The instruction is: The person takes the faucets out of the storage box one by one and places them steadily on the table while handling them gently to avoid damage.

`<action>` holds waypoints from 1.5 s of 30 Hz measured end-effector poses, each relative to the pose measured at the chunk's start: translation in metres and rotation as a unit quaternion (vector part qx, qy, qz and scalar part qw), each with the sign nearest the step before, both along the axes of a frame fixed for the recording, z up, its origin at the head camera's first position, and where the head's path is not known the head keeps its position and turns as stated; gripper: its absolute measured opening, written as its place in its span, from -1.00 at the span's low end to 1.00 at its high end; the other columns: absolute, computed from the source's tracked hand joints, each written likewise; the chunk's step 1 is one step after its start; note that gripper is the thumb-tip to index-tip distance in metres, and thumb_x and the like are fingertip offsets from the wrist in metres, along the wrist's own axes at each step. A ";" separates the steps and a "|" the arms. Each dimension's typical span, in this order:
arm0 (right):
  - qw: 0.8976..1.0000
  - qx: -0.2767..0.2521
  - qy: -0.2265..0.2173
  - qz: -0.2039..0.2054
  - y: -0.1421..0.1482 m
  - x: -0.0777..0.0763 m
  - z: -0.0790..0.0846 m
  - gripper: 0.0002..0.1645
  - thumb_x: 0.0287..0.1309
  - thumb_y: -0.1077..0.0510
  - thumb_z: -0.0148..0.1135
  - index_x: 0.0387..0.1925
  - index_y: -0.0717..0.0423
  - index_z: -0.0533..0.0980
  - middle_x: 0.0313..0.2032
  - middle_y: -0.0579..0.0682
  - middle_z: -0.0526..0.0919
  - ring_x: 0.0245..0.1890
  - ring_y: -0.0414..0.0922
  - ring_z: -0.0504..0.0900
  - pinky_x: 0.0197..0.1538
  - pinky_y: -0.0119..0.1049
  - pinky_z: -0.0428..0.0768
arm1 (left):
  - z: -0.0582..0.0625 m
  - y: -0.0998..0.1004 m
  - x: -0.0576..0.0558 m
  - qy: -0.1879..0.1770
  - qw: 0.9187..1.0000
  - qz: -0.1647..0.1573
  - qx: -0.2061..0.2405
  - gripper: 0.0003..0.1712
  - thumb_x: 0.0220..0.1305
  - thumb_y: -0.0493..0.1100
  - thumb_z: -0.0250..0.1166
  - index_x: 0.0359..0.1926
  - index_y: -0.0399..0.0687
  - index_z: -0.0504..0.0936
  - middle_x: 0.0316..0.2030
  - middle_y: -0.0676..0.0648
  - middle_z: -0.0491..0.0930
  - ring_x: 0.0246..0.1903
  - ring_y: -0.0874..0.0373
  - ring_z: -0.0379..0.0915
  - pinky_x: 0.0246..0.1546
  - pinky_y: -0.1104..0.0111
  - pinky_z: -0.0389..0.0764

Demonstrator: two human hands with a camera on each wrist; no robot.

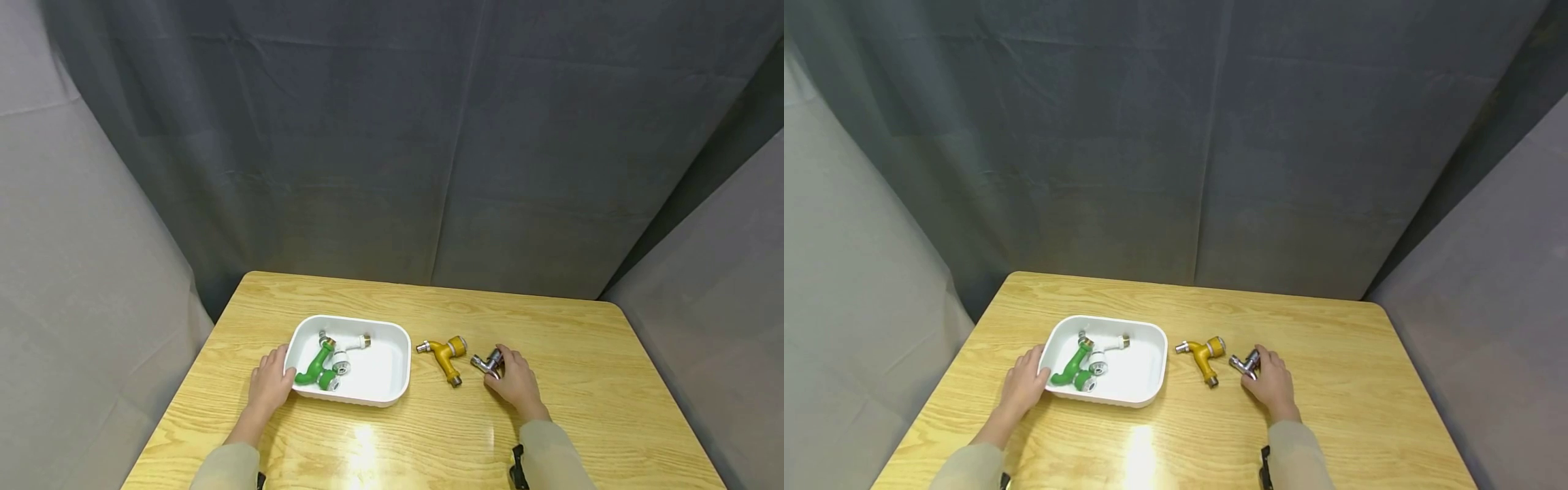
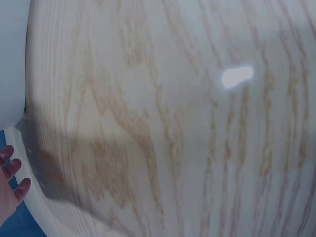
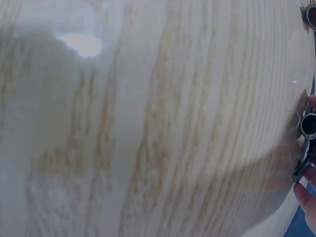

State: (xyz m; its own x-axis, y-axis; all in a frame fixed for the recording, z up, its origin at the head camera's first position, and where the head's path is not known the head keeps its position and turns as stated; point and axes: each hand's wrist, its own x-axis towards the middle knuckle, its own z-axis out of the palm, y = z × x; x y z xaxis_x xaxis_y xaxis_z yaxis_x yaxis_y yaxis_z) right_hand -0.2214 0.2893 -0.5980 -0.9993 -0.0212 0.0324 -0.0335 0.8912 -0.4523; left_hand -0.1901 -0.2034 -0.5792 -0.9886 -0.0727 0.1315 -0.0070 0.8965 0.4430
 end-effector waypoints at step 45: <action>0.982 0.007 0.102 0.156 -0.139 -0.042 0.087 0.00 -0.12 -0.09 0.33 0.35 -0.03 0.10 0.24 0.16 0.25 0.23 0.12 0.22 0.24 0.12 0.12 | 0.001 0.001 0.000 -0.013 1.000 -0.003 0.001 -0.43 0.18 -0.10 0.01 0.23 -0.15 0.24 0.05 -0.23 0.41 0.02 -0.12 0.28 -0.10 0.01 0.32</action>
State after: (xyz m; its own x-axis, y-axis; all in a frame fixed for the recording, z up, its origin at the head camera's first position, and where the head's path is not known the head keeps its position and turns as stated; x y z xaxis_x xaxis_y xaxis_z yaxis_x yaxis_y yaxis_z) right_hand -0.2636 0.1505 -0.5106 -0.9170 -0.3270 0.2284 -0.3943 0.8292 -0.3960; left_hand -0.1899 -0.2025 -0.5784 -0.9922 -0.0665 0.1054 -0.0129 0.8960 0.4439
